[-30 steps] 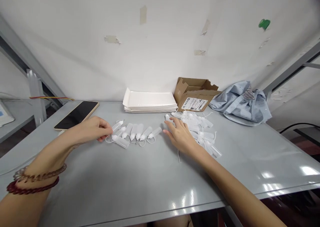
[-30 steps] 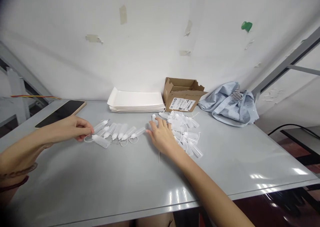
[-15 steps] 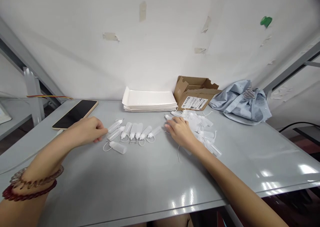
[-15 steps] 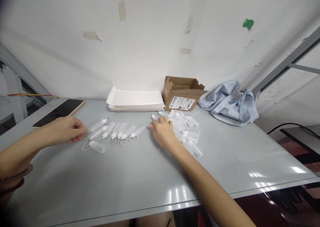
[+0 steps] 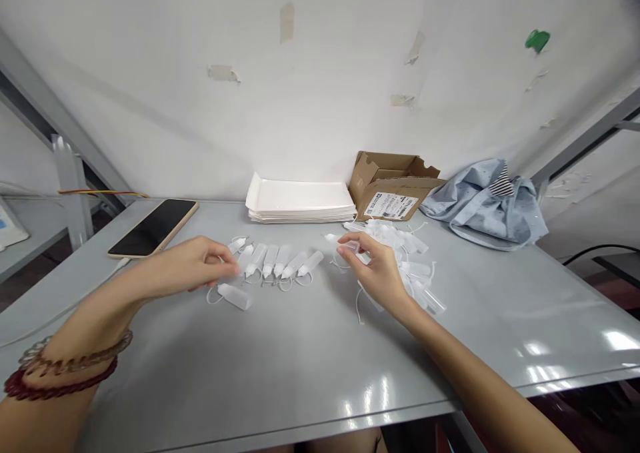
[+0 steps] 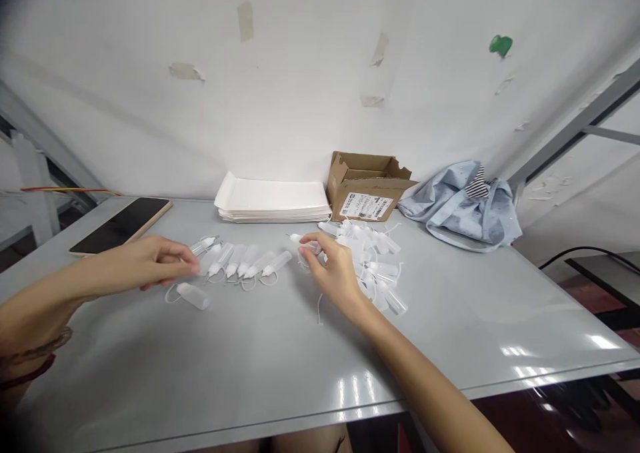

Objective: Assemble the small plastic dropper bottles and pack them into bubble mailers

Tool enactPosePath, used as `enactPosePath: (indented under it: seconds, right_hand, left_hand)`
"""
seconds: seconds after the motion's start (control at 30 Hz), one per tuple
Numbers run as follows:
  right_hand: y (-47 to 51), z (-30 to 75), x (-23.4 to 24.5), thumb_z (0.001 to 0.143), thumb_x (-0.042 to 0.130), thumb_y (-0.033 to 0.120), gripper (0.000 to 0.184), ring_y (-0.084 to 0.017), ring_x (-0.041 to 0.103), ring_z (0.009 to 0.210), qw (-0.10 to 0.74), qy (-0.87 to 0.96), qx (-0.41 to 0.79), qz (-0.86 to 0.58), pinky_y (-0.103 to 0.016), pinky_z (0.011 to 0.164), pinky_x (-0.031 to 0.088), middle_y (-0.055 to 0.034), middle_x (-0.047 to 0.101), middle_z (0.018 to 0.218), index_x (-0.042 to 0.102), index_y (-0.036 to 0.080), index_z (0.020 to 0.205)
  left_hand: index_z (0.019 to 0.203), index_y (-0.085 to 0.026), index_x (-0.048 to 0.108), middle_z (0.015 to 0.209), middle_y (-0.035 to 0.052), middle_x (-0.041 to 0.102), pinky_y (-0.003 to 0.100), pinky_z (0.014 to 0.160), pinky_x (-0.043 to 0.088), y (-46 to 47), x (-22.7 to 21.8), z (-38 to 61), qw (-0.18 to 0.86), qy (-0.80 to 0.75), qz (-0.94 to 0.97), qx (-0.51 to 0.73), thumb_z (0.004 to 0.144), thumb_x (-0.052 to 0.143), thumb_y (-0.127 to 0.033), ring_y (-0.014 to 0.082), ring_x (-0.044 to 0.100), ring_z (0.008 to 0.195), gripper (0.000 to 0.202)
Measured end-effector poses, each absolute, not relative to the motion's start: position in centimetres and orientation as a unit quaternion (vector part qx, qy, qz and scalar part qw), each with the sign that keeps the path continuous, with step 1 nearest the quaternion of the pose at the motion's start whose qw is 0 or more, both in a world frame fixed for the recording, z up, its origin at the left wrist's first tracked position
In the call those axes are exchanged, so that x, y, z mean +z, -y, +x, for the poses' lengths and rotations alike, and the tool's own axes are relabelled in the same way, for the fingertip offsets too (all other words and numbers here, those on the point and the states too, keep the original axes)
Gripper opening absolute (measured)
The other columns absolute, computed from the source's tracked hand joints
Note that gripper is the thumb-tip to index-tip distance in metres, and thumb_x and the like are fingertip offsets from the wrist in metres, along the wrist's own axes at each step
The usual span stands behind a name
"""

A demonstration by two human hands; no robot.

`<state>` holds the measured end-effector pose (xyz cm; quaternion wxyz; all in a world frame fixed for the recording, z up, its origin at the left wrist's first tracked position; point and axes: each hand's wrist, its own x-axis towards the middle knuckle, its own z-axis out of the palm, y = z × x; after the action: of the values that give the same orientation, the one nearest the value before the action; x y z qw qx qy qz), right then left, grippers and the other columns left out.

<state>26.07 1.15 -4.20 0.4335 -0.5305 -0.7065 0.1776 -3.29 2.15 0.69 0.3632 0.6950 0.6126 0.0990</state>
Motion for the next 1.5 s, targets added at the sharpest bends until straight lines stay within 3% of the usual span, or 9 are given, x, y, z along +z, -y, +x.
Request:
enactPosePath:
  seconds: [0.1,0.37,0.67,0.77,0.87,1.03,1.17,1.4,1.5]
  right_hand:
    - [-0.4,25.9,-3.4,0.083,0.058,0.033,0.016,-0.015,0.056,0.066,0.447,0.664,0.265,-0.537,-0.024,0.055,0.039,0.0006,0.065,0.071,0.061,0.023,0.094]
    - [0.1,26.0,-2.7,0.081,0.062,0.039,0.022,-0.013,0.058,0.064,0.471,0.563,0.466,-0.493,-0.028,0.066,0.043,0.0017,0.065,0.064,0.057,0.02,0.09]
    - [0.5,25.2,-3.3,0.072,0.071,0.036,0.024,-0.015,0.062,0.071,0.458,0.544,0.532,-0.461,-0.03,0.071,0.046,-0.0009,0.067,0.074,0.055,0.019,0.079]
    - [0.9,24.8,-3.2,0.071,0.072,0.037,0.026,-0.016,0.064,0.073,0.462,0.539,0.534,-0.459,-0.031,0.073,0.048,-0.0014,0.068,0.076,0.054,0.02,0.078]
    - [1.2,24.5,-3.1,0.07,0.073,0.036,0.028,-0.017,0.066,0.075,0.474,0.531,0.532,-0.458,-0.031,0.073,0.048,-0.0012,0.069,0.074,0.053,0.02,0.079]
    - [1.5,24.4,-3.3,0.072,0.073,0.033,0.027,-0.017,0.069,0.078,0.489,0.516,0.554,-0.433,-0.031,0.075,0.051,-0.0011,0.071,0.078,0.051,0.02,0.082]
    - [1.5,24.4,-3.3,0.072,0.073,0.031,0.028,-0.019,0.07,0.081,0.49,0.512,0.559,-0.43,-0.032,0.076,0.052,-0.0011,0.071,0.079,0.05,0.021,0.083]
    - [1.6,24.3,-3.2,0.071,0.074,0.032,0.032,-0.02,0.069,0.085,0.487,0.514,0.557,-0.434,-0.033,0.079,0.051,-0.0002,0.068,0.084,0.046,0.023,0.085]
    - [1.7,24.3,-3.0,0.073,0.072,0.031,0.031,-0.02,0.069,0.086,0.486,0.52,0.56,-0.424,-0.034,0.081,0.051,0.0,0.067,0.087,0.045,0.024,0.086]
  left_hand:
    - [0.093,-0.022,0.064,0.051,-0.0042,0.054,0.021,0.041,0.03,-1.7,0.9,-2.4,0.437,-0.563,0.701,-0.04,0.066,0.063,-0.041,0.0117,0.042,0.043,0.033]
    - [0.089,-0.022,0.057,0.051,-0.0031,0.059,0.021,0.038,0.032,-2.1,-0.4,-2.4,0.406,-0.586,0.696,-0.086,0.067,0.055,-0.035,0.0117,0.045,0.035,0.025]
    - [0.096,-0.022,0.058,0.061,-0.0007,0.064,0.026,0.048,0.039,-1.5,0.1,-1.5,0.32,-0.599,0.73,0.082,0.078,0.051,-0.035,0.0163,0.056,0.049,0.023]
    - [0.095,-0.022,0.061,0.076,0.002,0.066,0.027,0.059,0.047,-0.3,0.2,0.8,0.402,-0.55,0.713,0.164,0.081,0.052,-0.045,0.0173,0.061,0.063,0.029]
    - [0.109,-0.022,0.059,0.088,0.0043,0.068,0.028,0.062,0.05,1.0,-0.4,2.9,0.527,-0.484,0.678,0.17,0.084,0.05,-0.051,0.0178,0.063,0.071,0.039]
    - [0.106,-0.022,0.06,0.086,0.0027,0.069,0.028,0.066,0.05,2.2,-1.5,4.7,0.62,-0.412,0.639,0.191,0.085,0.054,-0.045,0.0147,0.062,0.067,0.032]
    - [0.095,-0.02,0.061,0.067,-0.001,0.064,0.026,0.062,0.049,2.3,-1.6,4.7,0.651,-0.405,0.609,0.202,0.082,0.06,-0.038,0.0135,0.059,0.062,0.022]
    - [0.088,-0.019,0.061,0.066,-0.0013,0.064,0.026,0.06,0.05,2.1,-1.7,4.8,0.65,-0.424,0.594,0.213,0.078,0.063,-0.038,0.014,0.06,0.061,0.021]
    - [0.094,-0.02,0.062,0.08,0.0014,0.068,0.026,0.059,0.052,2.0,-2.0,4.9,0.639,-0.435,0.59,0.234,0.078,0.063,-0.04,0.0147,0.063,0.064,0.025]
